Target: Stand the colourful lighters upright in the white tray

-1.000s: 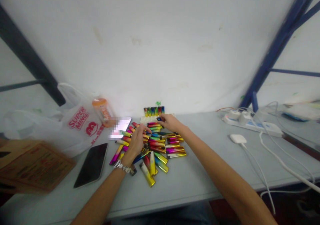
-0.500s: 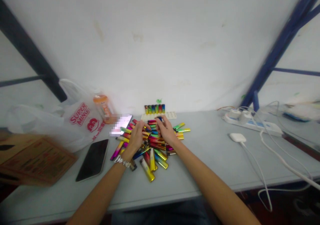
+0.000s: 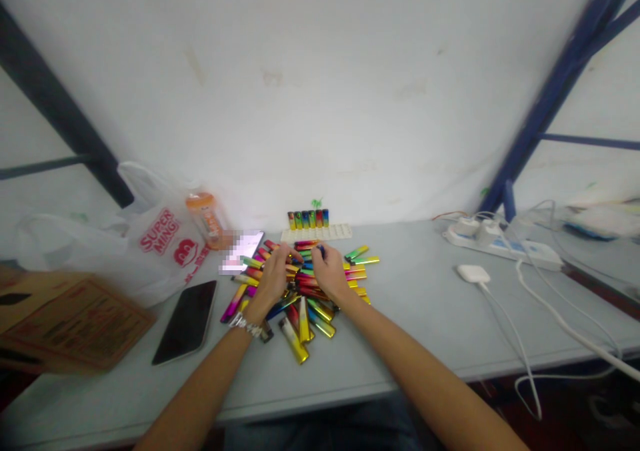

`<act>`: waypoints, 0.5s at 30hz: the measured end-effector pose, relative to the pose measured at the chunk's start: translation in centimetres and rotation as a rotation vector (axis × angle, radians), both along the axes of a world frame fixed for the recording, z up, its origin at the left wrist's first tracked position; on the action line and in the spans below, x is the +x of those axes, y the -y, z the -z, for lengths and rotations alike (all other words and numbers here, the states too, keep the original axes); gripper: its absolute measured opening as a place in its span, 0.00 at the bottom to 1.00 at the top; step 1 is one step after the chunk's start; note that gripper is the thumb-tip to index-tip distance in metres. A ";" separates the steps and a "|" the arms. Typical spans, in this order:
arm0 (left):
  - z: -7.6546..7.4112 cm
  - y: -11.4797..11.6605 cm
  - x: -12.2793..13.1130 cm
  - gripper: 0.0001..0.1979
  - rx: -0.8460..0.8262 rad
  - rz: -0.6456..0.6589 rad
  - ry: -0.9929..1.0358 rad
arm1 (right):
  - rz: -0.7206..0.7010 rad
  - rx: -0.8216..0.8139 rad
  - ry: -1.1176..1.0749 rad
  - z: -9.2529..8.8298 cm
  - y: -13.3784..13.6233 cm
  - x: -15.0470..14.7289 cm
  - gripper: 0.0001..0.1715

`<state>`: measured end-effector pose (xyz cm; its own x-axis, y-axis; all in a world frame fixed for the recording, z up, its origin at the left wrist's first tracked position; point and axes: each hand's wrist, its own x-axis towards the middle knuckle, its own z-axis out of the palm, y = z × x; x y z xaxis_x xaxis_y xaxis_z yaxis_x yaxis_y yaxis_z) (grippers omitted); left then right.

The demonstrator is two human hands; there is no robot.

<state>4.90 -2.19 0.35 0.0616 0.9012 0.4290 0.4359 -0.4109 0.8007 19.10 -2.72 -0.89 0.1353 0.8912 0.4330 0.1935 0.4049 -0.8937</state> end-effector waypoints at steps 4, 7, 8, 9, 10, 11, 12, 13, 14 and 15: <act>0.1 -0.1 0.0 0.30 0.000 0.003 0.004 | -0.011 -0.001 0.003 0.2 -0.1 -0.1 0.15; 0.2 -0.2 -0.1 0.30 0.000 -0.002 0.013 | -0.019 -0.018 0.002 0.2 0.0 0.0 0.18; 0.2 -0.2 -0.1 0.30 -0.001 -0.003 0.015 | -0.028 -0.022 -0.006 0.2 0.1 0.0 0.20; 0.2 -0.2 -0.1 0.30 -0.002 -0.004 0.016 | -0.038 -0.021 -0.018 0.2 0.2 0.0 0.21; 0.2 -0.2 -0.1 0.30 -0.003 -0.002 0.015 | -0.047 -0.015 -0.034 0.1 0.4 0.1 0.22; 0.2 -0.2 -0.1 0.30 -0.005 0.000 0.014 | -0.056 -0.005 -0.051 0.1 0.5 0.1 0.23; 0.2 -0.1 -0.1 0.30 -0.005 0.003 0.013 | -0.063 0.008 -0.066 0.1 0.5 0.1 0.24; 0.1 -0.1 -0.1 0.30 -0.005 0.007 0.011 | -0.067 0.021 -0.080 0.1 0.6 0.2 0.24; 0.1 -0.1 -0.1 0.30 -0.005 0.009 0.010 | -0.069 0.031 -0.087 0.2 0.6 0.2 0.24; 0.1 0.0 -0.1 0.30 -0.005 0.010 0.009 | -0.068 0.036 -0.088 0.2 0.6 0.2 0.24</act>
<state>4.78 -2.17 0.29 0.0669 0.9028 0.4247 0.4247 -0.4110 0.8067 19.28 -3.30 -1.09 0.1139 0.8837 0.4540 0.0862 0.4464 -0.8906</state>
